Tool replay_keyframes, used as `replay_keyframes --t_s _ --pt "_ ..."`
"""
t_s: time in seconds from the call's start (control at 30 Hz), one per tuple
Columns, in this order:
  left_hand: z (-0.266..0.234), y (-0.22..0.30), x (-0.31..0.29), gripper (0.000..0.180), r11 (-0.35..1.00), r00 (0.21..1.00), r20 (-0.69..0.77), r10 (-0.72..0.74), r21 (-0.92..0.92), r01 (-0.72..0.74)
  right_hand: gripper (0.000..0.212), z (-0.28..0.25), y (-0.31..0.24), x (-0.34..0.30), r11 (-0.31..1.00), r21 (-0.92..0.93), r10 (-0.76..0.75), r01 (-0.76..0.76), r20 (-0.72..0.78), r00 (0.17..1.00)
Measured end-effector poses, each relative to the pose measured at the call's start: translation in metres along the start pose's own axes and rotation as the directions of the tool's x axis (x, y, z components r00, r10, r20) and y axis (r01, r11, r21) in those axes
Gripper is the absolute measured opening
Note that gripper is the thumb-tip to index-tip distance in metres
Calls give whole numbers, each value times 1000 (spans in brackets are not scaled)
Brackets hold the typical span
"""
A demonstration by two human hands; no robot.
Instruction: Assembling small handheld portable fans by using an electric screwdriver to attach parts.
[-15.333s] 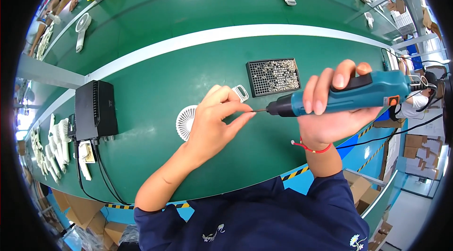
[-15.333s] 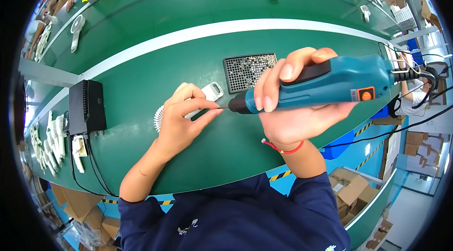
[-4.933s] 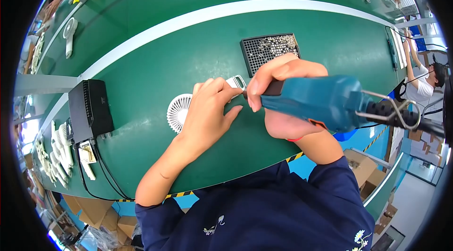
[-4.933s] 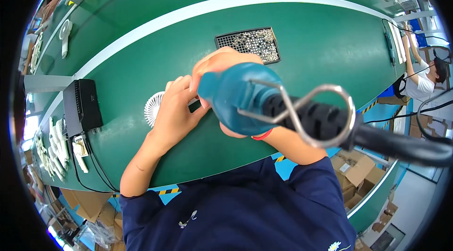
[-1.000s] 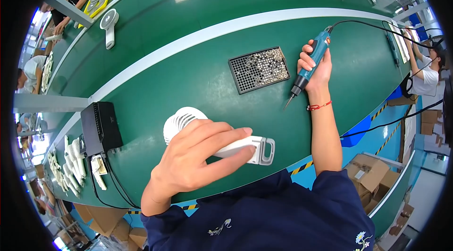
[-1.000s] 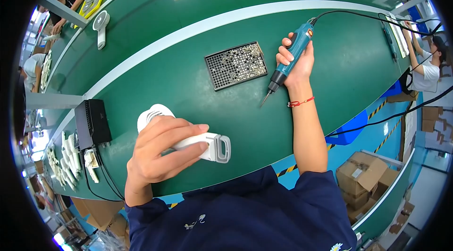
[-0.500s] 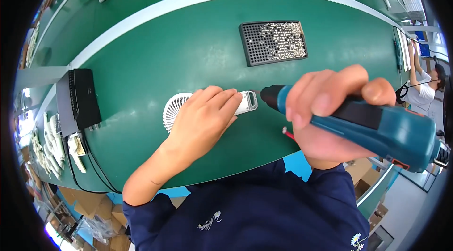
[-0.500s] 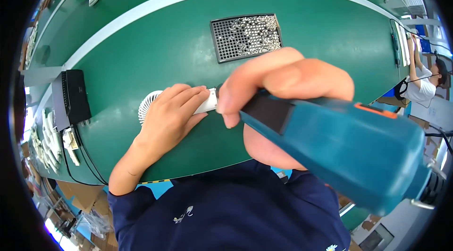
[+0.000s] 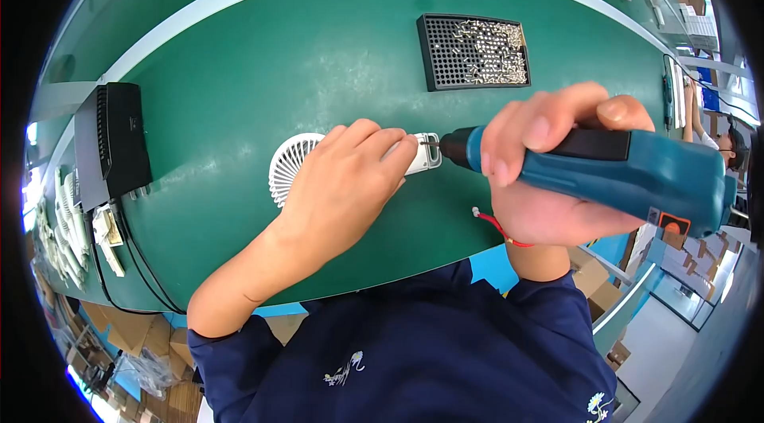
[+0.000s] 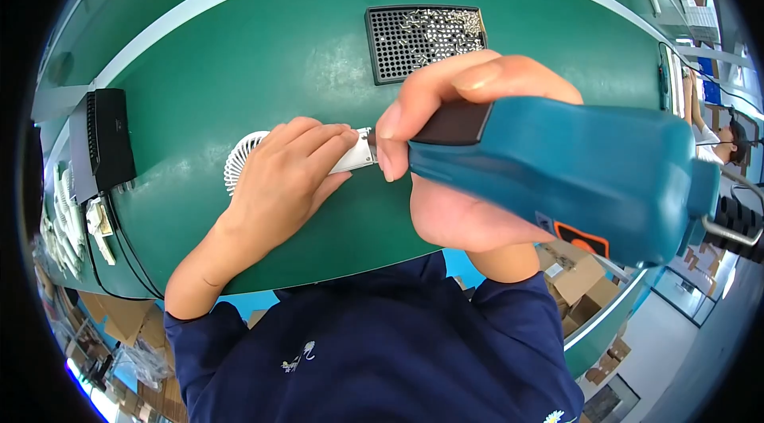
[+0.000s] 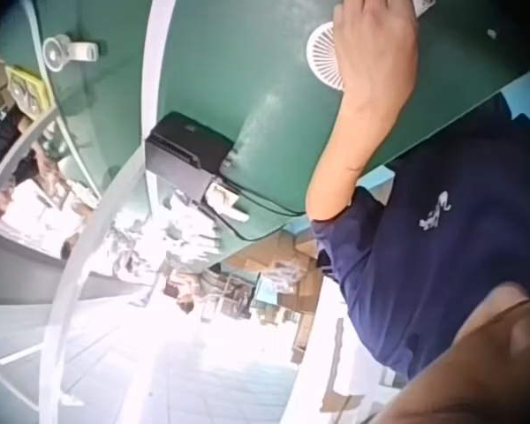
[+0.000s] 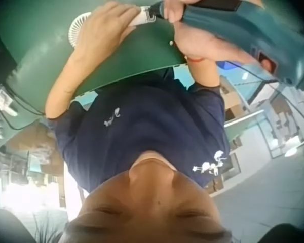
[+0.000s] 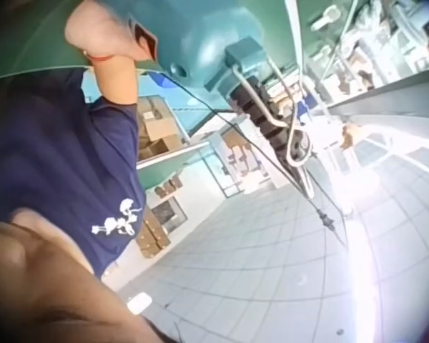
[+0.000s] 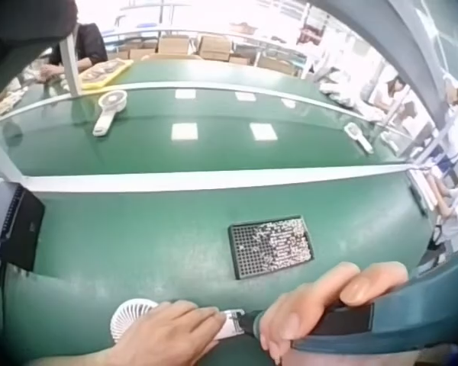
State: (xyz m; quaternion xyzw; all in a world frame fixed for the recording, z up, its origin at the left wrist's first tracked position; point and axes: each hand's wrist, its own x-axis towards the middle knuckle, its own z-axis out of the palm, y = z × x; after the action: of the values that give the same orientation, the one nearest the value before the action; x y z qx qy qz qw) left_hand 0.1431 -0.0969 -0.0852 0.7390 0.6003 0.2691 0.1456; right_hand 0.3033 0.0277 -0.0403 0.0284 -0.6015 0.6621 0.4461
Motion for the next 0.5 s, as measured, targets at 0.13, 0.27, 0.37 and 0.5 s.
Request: replay_keyframes --t_s 0.13,0.27,0.37,0.5 --pt "0 1 0 29 1000 1000 -7 -4 -7 4 63 2 0 3 1000 -11 -2 2 -9 1000" --pt "-1 2 -1 27 1000 1000 -4 -7 -9 7 63 4 0 3 1000 7 23 -23 11 1000" --pt "0 2 -2 27 1000 1000 9 -1 -2 1 63 6 -2 1 999 0 47 -47 -18 999" --pt "1 1 -2 27 1000 1000 7 -6 2 6 64 8 3 2 1000 -7 9 -9 -35 999"
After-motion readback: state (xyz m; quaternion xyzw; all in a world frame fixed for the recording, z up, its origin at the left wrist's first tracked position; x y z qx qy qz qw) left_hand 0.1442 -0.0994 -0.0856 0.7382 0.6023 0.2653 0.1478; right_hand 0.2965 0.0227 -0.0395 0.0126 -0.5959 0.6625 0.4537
